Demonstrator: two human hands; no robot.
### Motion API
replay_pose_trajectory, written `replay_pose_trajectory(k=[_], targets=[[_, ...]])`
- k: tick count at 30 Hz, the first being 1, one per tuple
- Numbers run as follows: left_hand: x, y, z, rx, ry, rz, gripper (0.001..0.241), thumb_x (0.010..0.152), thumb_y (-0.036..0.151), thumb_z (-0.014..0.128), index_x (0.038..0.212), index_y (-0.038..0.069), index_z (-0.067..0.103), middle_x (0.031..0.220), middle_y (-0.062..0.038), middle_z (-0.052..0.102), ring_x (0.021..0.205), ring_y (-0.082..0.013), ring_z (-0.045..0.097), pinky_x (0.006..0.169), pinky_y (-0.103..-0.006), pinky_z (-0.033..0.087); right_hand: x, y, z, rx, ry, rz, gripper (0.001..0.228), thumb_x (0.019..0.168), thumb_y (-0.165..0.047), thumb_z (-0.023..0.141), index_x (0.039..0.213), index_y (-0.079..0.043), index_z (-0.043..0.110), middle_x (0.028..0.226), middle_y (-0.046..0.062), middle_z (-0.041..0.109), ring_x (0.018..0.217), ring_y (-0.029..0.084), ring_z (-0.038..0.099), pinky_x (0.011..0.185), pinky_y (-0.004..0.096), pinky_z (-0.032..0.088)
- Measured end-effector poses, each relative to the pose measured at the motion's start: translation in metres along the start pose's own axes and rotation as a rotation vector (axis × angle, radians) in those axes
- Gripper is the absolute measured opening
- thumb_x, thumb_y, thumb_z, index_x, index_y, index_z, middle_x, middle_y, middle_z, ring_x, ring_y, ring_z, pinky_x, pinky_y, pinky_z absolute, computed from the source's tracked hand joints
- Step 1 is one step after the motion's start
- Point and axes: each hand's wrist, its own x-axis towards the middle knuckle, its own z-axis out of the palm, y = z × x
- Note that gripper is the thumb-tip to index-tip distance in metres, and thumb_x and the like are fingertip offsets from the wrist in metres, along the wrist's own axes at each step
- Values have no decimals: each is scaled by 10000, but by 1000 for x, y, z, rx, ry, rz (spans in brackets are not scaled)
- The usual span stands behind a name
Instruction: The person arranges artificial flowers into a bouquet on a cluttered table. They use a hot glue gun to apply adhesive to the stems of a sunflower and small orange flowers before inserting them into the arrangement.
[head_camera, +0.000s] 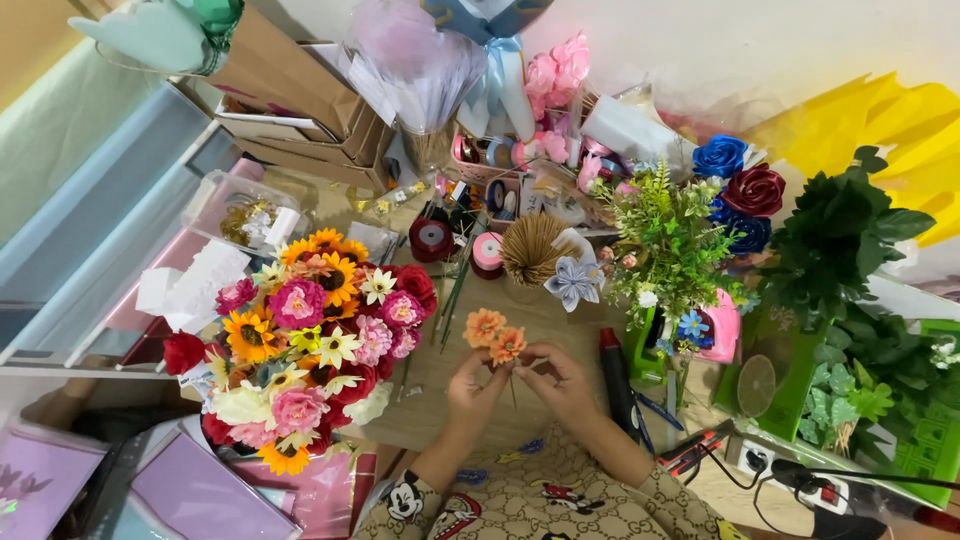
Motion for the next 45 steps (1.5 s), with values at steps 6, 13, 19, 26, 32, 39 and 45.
replay_pose_trajectory(k=[6,13,19,26,32,39,45], targets=[[2,-22,-7,128,-34,212,118,864,62,760,980,71,745,891,-63,728,837,-238,660,812,-381,506,7,12,2,186,-18,92,93,910,-65,737,1002,-68,720,960,46,703,866,156,669,686,302,577],[1,10,5,-340,120,-192,110,891,-34,762,934,12,672,766,-45,643,684,-114,544,621,-256,443,-4,21,15,570,76,245,162,909,17,705,1065,42,668,956,171,740,836,290,753,630,391,656],[-9,33,8,-226,65,-137,122,887,18,800,1000,16,754,927,-58,742,950,-122,584,948,-367,469,-6,35,12,538,78,201,203,885,7,736,1077,26,675,908,164,729,789,285,746,628,401,654],[-16,-44,13,-314,124,-367,157,874,53,826,955,14,697,824,-73,690,752,-140,611,719,-270,525,-14,54,14,559,135,360,29,978,-43,655,975,-50,627,823,49,613,668,153,617,494,247,513],[-12,-66,13,-44,0,-404,153,874,147,840,955,76,731,820,-61,707,735,-138,623,657,-282,487,-24,61,-1,177,-7,485,401,838,-127,864,1195,-40,703,1019,113,731,817,176,648,588,285,542],[-8,-77,30,74,-121,-470,284,874,195,840,1118,107,724,1050,-126,735,924,-224,689,841,-335,518,-37,134,-8,145,-38,530,99,922,-99,782,944,-14,738,789,121,707,716,219,698,557,354,609],[-17,-76,6,176,-178,-551,461,878,201,837,1294,121,656,1302,-124,684,1174,-264,662,1021,-362,477,-18,193,-39,51,80,658,214,909,-92,785,1060,45,721,883,195,723,721,252,693,588,383,633]])
